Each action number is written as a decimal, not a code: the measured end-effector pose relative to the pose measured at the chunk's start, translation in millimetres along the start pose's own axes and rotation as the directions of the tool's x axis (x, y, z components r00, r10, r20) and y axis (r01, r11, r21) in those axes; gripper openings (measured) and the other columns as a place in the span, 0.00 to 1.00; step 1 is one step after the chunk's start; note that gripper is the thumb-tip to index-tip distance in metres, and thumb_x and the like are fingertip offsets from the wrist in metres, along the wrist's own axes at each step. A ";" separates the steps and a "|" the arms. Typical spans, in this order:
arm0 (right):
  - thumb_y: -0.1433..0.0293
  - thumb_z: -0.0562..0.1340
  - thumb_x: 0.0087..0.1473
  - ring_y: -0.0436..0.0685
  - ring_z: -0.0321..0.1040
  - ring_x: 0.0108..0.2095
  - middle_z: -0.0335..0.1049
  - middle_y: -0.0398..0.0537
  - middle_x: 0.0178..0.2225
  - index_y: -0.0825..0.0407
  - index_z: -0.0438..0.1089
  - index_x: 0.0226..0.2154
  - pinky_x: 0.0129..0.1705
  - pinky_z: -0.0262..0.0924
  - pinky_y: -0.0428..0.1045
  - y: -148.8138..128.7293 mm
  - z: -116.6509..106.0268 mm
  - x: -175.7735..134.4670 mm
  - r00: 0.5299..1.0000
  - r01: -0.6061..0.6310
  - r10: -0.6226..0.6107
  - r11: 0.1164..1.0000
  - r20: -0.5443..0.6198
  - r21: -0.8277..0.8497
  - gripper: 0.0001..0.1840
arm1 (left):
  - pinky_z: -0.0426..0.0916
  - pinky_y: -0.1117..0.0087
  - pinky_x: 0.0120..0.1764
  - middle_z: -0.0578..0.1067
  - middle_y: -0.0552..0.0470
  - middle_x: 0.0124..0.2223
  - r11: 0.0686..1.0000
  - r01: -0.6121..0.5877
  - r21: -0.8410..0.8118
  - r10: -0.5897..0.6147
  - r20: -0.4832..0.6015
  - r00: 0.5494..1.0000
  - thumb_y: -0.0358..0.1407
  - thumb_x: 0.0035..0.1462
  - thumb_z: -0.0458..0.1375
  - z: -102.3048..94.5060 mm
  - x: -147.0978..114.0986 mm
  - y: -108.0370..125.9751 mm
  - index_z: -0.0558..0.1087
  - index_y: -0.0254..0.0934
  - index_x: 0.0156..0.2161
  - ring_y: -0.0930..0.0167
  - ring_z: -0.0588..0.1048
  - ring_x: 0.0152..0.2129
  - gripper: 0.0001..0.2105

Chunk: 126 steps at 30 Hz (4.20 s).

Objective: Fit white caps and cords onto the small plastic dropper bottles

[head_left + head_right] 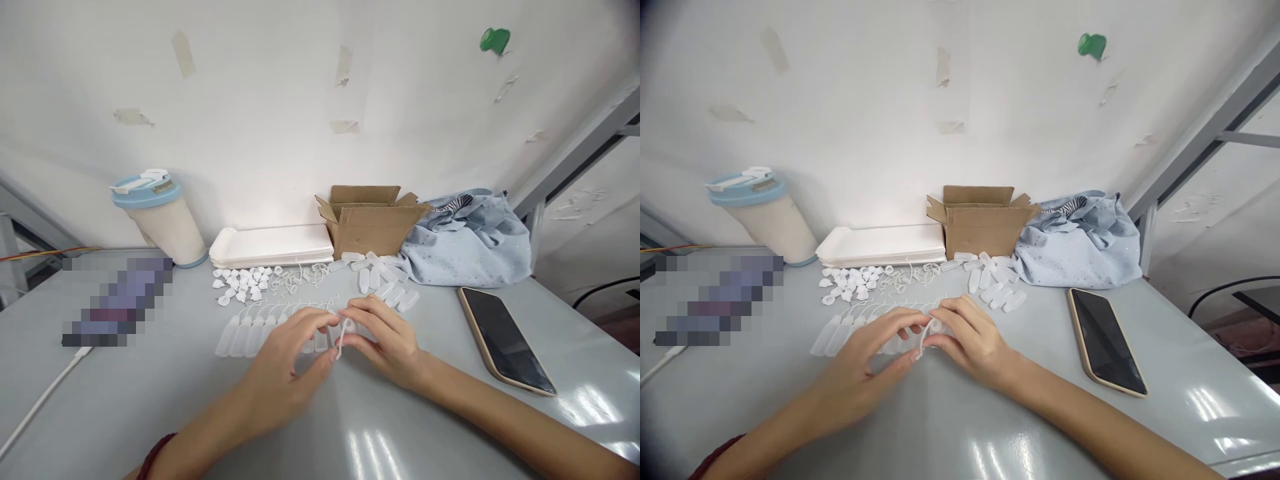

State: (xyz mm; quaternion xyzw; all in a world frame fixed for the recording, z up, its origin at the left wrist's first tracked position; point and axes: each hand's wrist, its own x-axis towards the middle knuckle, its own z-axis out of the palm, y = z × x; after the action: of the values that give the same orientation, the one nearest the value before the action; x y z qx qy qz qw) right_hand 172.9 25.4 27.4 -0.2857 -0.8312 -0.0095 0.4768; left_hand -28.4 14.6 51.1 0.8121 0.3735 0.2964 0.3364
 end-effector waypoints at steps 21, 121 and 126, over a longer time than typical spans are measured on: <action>0.57 0.60 0.56 0.50 0.63 0.28 0.70 0.44 0.28 0.52 0.75 0.36 0.31 0.60 0.46 -16.8 -1.5 11.5 0.628 -0.760 0.644 0.389 0.436 0.520 0.16 | 0.69 0.59 0.46 0.69 0.42 0.50 0.818 -0.375 0.436 0.478 -0.152 0.865 0.24 0.56 0.54 17.2 3.6 -11.7 0.59 0.37 0.56 0.62 0.68 0.47 0.23; 0.87 0.47 0.53 0.59 0.62 0.44 0.71 0.53 0.47 0.54 0.68 0.49 0.40 0.54 0.53 52.4 -20.1 -28.3 0.831 -0.157 0.366 0.877 0.420 -0.454 0.26 | 0.64 0.57 0.45 0.74 0.44 0.46 0.757 -0.160 0.633 0.077 0.157 0.985 0.28 0.59 0.43 -45.6 71.5 -60.7 0.73 0.34 0.43 0.59 0.66 0.44 0.16; 0.84 0.50 0.56 0.60 0.62 0.42 0.72 0.54 0.45 0.54 0.68 0.48 0.39 0.55 0.53 49.3 -19.9 -27.3 0.834 -0.159 0.360 0.882 0.418 -0.443 0.21 | 0.65 0.57 0.41 0.75 0.42 0.41 0.743 -0.070 0.665 0.039 0.062 0.997 0.30 0.57 0.45 -50.2 72.1 -67.2 0.73 0.33 0.43 0.58 0.67 0.41 0.16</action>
State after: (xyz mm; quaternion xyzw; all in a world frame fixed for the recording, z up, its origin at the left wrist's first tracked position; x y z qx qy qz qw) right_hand 222.8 48.2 3.8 -0.4800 -0.8576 -0.0365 0.1813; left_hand -53.2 122.3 46.2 0.8955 0.4233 0.1354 0.0235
